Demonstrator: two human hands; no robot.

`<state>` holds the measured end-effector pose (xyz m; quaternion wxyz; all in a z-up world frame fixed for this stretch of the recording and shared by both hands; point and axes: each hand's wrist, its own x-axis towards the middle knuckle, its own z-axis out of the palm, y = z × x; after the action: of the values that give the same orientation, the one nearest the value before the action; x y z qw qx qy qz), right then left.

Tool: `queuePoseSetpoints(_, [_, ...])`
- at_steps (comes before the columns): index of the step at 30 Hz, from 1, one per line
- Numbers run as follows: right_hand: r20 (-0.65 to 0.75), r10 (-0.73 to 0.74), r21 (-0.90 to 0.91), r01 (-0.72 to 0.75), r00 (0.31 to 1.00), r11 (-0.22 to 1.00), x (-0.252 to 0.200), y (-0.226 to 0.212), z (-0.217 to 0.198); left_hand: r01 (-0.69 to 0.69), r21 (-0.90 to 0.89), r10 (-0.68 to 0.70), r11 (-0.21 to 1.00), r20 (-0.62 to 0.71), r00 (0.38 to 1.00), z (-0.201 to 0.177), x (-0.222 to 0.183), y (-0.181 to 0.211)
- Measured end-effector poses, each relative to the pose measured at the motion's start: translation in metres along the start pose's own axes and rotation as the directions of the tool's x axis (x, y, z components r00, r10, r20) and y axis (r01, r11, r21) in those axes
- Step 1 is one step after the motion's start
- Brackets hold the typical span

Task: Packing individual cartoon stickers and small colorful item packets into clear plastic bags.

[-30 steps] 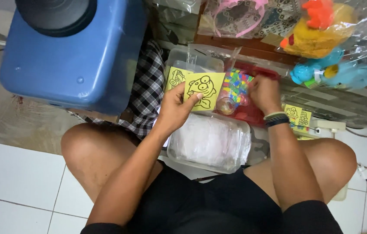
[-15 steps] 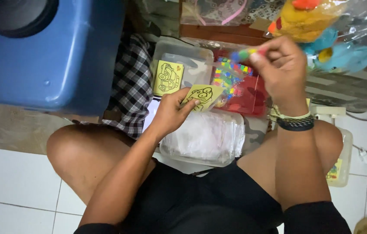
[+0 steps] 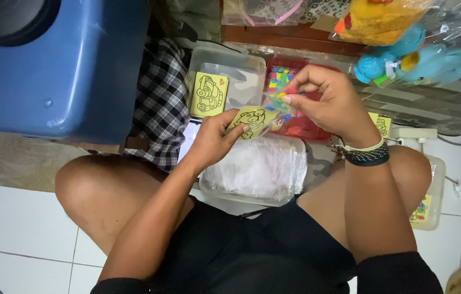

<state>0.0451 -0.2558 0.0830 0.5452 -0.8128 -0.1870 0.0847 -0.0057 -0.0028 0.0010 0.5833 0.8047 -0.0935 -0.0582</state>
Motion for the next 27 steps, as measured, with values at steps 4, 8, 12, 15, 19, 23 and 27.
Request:
queuePoseSetpoints(4, [0.044, -0.008, -0.036, 0.010, 0.999, 0.999, 0.004, -0.004, 0.010, -0.006, -0.014, 0.007, 1.000, 0.025, 1.000, 0.000, -0.001, 0.001])
queuePoseSetpoints(8, [0.102, -0.059, -0.001, 0.060, 0.993, 0.998, 0.006, -0.017, 0.017, -0.005, -0.085, 0.009, 0.996, 0.047, 0.999, -0.001, -0.001, 0.003])
queuePoseSetpoints(12, [-0.010, -0.151, 0.250, 0.149, 0.989, 0.957, 0.010, -0.014, 0.017, 0.000, -0.250, 0.005, 0.968, 0.018, 1.000, -0.001, -0.001, 0.012])
queuePoseSetpoints(15, [-0.097, -0.183, 0.345, 0.206, 0.978, 0.916, 0.011, -0.003, 0.012, -0.014, -0.388, 0.007, 0.922, -0.018, 1.000, -0.003, 0.000, 0.013])
queuePoseSetpoints(19, [0.007, -0.137, 0.148, 0.134, 0.991, 0.980, 0.005, -0.016, 0.019, -0.065, -0.477, 0.042, 0.877, -0.058, 0.997, -0.006, 0.002, 0.002])
queuePoseSetpoints(23, [0.024, -0.064, 0.194, 0.059, 0.998, 0.979, -0.002, 0.003, 0.031, -0.090, -0.506, 0.066, 0.858, -0.065, 0.996, -0.007, 0.000, 0.007])
queuePoseSetpoints(27, [-0.040, -0.147, 0.091, 0.150, 0.988, 0.984, 0.007, 0.006, 0.033, -0.118, -0.539, 0.093, 0.834, -0.073, 0.993, -0.005, 0.001, 0.010])
